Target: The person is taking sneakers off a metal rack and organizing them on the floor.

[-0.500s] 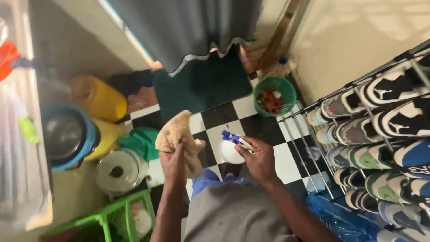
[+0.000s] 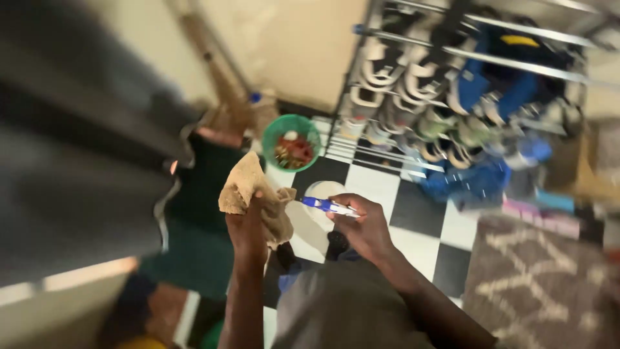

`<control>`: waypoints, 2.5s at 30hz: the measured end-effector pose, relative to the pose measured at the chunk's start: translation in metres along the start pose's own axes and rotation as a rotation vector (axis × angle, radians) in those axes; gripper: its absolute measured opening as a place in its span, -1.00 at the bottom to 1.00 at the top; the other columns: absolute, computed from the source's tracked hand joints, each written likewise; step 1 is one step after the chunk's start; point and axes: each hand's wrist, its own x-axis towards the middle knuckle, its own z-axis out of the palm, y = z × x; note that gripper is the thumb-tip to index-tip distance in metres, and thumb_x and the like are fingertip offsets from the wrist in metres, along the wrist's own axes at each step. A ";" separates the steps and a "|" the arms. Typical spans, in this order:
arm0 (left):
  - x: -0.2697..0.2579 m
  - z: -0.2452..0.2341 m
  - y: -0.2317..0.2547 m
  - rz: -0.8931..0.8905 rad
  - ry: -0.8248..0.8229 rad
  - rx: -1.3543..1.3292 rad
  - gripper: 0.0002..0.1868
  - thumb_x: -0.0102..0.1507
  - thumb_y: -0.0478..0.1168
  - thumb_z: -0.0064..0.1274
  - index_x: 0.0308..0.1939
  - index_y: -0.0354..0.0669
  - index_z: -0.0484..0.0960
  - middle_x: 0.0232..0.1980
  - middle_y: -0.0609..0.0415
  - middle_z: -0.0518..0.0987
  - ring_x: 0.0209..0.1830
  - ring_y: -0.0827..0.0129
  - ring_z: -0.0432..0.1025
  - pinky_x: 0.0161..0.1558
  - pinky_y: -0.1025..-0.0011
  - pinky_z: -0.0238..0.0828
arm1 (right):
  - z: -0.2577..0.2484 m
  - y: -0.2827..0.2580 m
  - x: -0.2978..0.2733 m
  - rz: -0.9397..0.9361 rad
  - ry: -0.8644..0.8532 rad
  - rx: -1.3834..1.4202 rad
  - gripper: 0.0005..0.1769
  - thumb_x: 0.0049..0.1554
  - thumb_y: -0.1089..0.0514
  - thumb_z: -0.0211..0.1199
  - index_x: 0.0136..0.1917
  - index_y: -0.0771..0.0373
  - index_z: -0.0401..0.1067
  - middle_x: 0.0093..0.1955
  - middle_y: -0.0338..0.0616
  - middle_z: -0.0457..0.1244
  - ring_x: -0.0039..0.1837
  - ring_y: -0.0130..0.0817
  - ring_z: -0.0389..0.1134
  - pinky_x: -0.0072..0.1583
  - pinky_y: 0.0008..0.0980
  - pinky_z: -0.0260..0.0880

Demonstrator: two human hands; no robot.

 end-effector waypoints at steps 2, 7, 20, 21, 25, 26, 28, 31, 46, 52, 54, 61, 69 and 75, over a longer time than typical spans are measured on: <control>0.021 0.020 0.005 -0.069 -0.143 -0.045 -0.52 0.26 -0.28 0.08 0.26 -0.32 0.44 0.04 -0.01 0.59 -0.11 0.31 0.56 -0.09 0.34 0.55 | -0.009 0.000 -0.014 0.031 0.164 -0.036 -0.68 0.10 0.26 0.40 0.14 0.35 0.52 0.02 -0.10 0.44 0.00 -0.49 0.40 -0.01 -0.43 0.43; 0.072 0.046 -0.082 -0.047 -0.372 -0.005 -0.30 0.27 -0.31 0.21 0.44 -0.25 0.26 0.22 0.03 0.49 0.12 0.41 0.46 0.14 0.38 0.45 | -0.047 0.014 -0.085 -0.047 0.591 -0.164 -0.68 0.08 0.25 0.39 0.12 0.34 0.55 0.09 -0.08 0.43 0.07 -0.44 0.44 0.01 -0.43 0.47; -0.094 0.225 -0.181 -0.359 -0.980 0.249 -0.43 0.25 -0.34 0.13 0.36 -0.27 0.42 0.22 0.02 0.56 0.17 0.31 0.49 0.16 0.32 0.44 | -0.182 0.066 -0.248 0.504 1.206 -0.027 -0.63 0.07 0.23 0.40 0.16 0.33 0.55 0.01 -0.08 0.46 0.05 -0.38 0.46 0.09 -0.37 0.44; -0.104 0.232 -0.192 -0.418 -0.971 0.245 -0.44 0.25 -0.33 0.11 0.35 -0.28 0.43 0.19 0.02 0.57 0.12 0.30 0.51 0.12 0.32 0.47 | -0.193 0.070 -0.260 0.501 1.255 0.024 -0.60 0.07 0.24 0.40 0.19 0.32 0.52 0.06 -0.09 0.44 0.08 -0.37 0.45 0.10 -0.37 0.44; -0.156 0.275 -0.220 -0.564 -1.002 0.255 -0.49 0.29 -0.32 0.11 0.33 -0.35 0.46 0.08 -0.06 0.59 -0.07 0.24 0.51 -0.11 0.23 0.50 | -0.237 0.089 -0.289 0.587 1.286 0.011 -0.62 0.10 0.27 0.40 0.20 0.34 0.54 0.06 -0.03 0.45 0.07 -0.31 0.46 0.12 -0.36 0.45; -0.168 0.288 -0.226 -0.532 -1.031 0.344 -0.50 0.28 -0.32 0.11 0.31 -0.35 0.48 0.09 -0.04 0.61 -0.03 0.30 0.53 -0.06 0.30 0.51 | -0.248 0.103 -0.295 0.516 1.297 0.076 -0.58 0.08 0.29 0.39 0.22 0.37 0.50 0.08 -0.02 0.44 0.11 -0.31 0.46 0.13 -0.37 0.46; -0.187 0.316 -0.233 -0.506 -1.067 0.444 -0.52 0.28 -0.32 0.11 0.29 -0.35 0.49 0.11 -0.02 0.62 0.00 0.36 0.55 -0.01 0.38 0.53 | -0.272 0.126 -0.300 0.454 1.317 0.146 -0.54 0.06 0.32 0.38 0.25 0.40 0.46 0.10 0.00 0.43 0.14 -0.32 0.46 0.13 -0.38 0.47; -0.201 0.354 -0.244 -0.501 -1.124 0.570 -0.54 0.29 -0.29 0.10 0.27 -0.35 0.52 0.11 -0.03 0.64 -0.01 0.37 0.54 -0.04 0.39 0.50 | -0.314 0.146 -0.293 0.493 1.364 0.175 -0.55 0.03 0.31 0.38 0.21 0.44 0.47 0.10 0.07 0.44 0.16 -0.29 0.49 0.17 -0.40 0.49; -0.201 0.541 -0.486 -0.778 -1.172 0.901 -0.49 0.25 -0.27 0.06 0.30 -0.27 0.51 0.10 -0.05 0.70 0.05 0.33 0.59 0.07 0.39 0.50 | -0.460 0.546 -0.217 0.744 1.413 0.372 -0.54 -0.06 0.34 0.39 0.15 0.34 0.50 -0.03 -0.04 0.45 0.01 -0.33 0.45 0.06 -0.36 0.43; -0.181 0.546 -0.632 -0.622 -1.099 1.067 -0.45 0.23 -0.26 0.12 0.32 -0.25 0.47 0.06 0.09 0.64 0.00 0.38 0.52 -0.01 0.39 0.48 | -0.507 0.704 -0.173 0.927 1.455 0.536 -0.68 0.00 0.27 0.42 0.05 0.37 0.54 -0.16 -0.04 0.39 -0.13 -0.30 0.39 -0.08 -0.26 0.38; -0.174 0.535 -0.661 -0.602 -1.142 0.935 -0.49 0.24 -0.25 0.15 0.25 -0.38 0.54 0.05 -0.01 0.67 -0.02 0.33 0.54 -0.01 0.40 0.48 | -0.509 0.745 -0.166 0.858 1.455 0.500 -0.73 0.00 0.28 0.40 0.01 0.38 0.54 -0.18 -0.06 0.38 -0.16 -0.35 0.34 -0.12 -0.26 0.36; -0.163 0.522 -0.666 -0.655 -0.925 1.159 -0.49 0.21 -0.21 0.15 0.23 -0.28 0.54 0.02 0.02 0.66 -0.11 0.36 0.54 -0.27 0.26 0.40 | -0.523 0.798 -0.160 0.928 1.331 0.340 -0.74 0.04 0.21 0.40 0.01 0.33 0.53 -0.17 -0.07 0.38 -0.15 -0.35 0.35 -0.11 -0.25 0.37; -0.151 0.507 -0.672 -0.578 -1.053 0.927 -0.54 0.27 -0.29 0.18 0.22 -0.44 0.55 0.06 -0.10 0.66 -0.01 0.29 0.55 -0.01 0.39 0.48 | -0.545 0.819 -0.165 0.853 1.094 0.067 -0.63 0.14 0.06 0.32 0.12 0.36 0.52 0.00 0.09 0.42 0.00 -0.13 0.45 0.04 -0.22 0.43; -0.187 0.546 -0.621 -0.585 -1.278 0.737 -0.41 0.23 -0.21 0.21 0.30 -0.41 0.46 0.19 -0.08 0.61 0.14 0.30 0.52 0.15 0.39 0.46 | -0.568 0.620 -0.168 0.525 1.030 0.785 -0.30 0.28 -0.33 0.11 0.16 0.40 0.52 0.09 -0.01 0.41 0.18 -0.20 0.42 0.25 -0.20 0.35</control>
